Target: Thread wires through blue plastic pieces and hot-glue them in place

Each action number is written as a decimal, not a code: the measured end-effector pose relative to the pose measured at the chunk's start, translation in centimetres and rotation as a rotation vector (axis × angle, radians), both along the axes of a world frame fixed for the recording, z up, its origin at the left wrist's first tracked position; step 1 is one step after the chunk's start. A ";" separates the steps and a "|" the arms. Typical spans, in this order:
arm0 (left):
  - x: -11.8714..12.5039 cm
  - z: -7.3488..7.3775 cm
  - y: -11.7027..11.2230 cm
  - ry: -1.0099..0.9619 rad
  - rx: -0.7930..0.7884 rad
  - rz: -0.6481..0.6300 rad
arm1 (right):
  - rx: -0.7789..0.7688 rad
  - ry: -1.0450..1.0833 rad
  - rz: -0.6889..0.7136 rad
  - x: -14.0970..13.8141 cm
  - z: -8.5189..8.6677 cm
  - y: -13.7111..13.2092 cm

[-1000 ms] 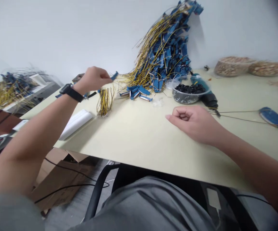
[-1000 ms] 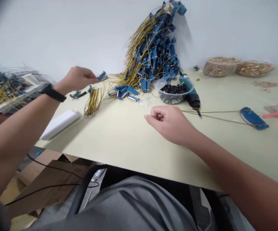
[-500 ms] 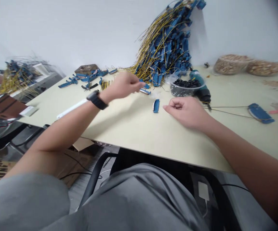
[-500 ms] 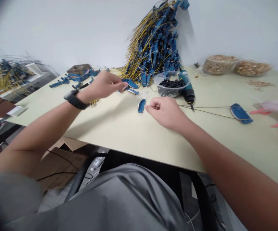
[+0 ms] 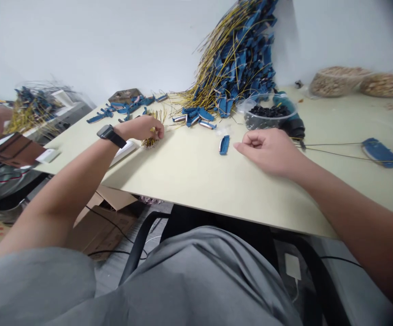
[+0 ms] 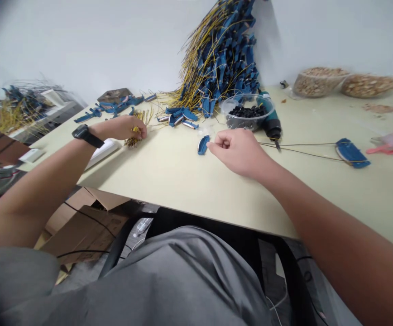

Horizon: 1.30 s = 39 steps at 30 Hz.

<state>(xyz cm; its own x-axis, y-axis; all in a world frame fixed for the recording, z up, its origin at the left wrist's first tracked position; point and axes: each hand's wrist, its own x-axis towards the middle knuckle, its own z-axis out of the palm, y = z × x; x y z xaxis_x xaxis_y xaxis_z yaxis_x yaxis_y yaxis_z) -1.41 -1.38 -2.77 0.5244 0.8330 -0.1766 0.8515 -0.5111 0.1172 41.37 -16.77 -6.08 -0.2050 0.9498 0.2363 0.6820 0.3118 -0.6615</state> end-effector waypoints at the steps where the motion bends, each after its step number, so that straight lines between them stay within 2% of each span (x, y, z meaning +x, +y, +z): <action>1: -0.1 -0.2 0.3 -0.004 -0.006 0.000 | 0.007 0.001 0.007 0.1 -0.1 0.1; 6: -0.6 -1.3 1.2 -0.081 0.032 -0.070 | 0.039 0.008 0.015 0.5 -0.6 0.4; 10: 0.3 -1.1 0.6 -0.318 0.216 -0.040 | 0.075 -0.010 -0.069 0.6 -0.9 0.6; 14: 3.5 0.7 -0.6 -0.700 0.375 -0.042 | 0.119 -0.034 -0.189 0.6 -1.3 1.5; 16: 6.1 1.5 -1.1 -0.751 0.396 -0.080 | 0.135 -0.065 -0.141 0.5 -1.6 2.2; 18: 9.0 1.6 -1.6 -0.713 0.370 -0.155 | 0.112 -0.101 -0.045 0.4 -1.8 3.0; 21: 13.1 0.2 -2.4 -0.677 0.261 -0.334 | 0.014 -0.115 0.061 0.2 -2.2 3.9; 23: 14.9 -1.5 -3.0 -0.632 0.219 -0.455 | -0.027 -0.109 0.091 0.1 -2.6 4.2; 25: 15.9 -3.4 -3.5 -0.591 0.194 -0.502 | -0.026 -0.098 0.097 0.1 -3.0 4.3; 27: 16.1 -5.0 -3.8 -0.590 0.168 -0.501 | -0.015 -0.087 0.093 0.1 -3.4 4.3; 30: 15.8 -6.3 -4.0 -0.650 0.140 -0.476 | -0.002 -0.069 0.091 0.2 -3.8 4.5; 39: 16.3 -7.6 -3.9 -0.823 0.006 -0.322 | -0.008 -0.055 0.125 0.8 -3.9 5.5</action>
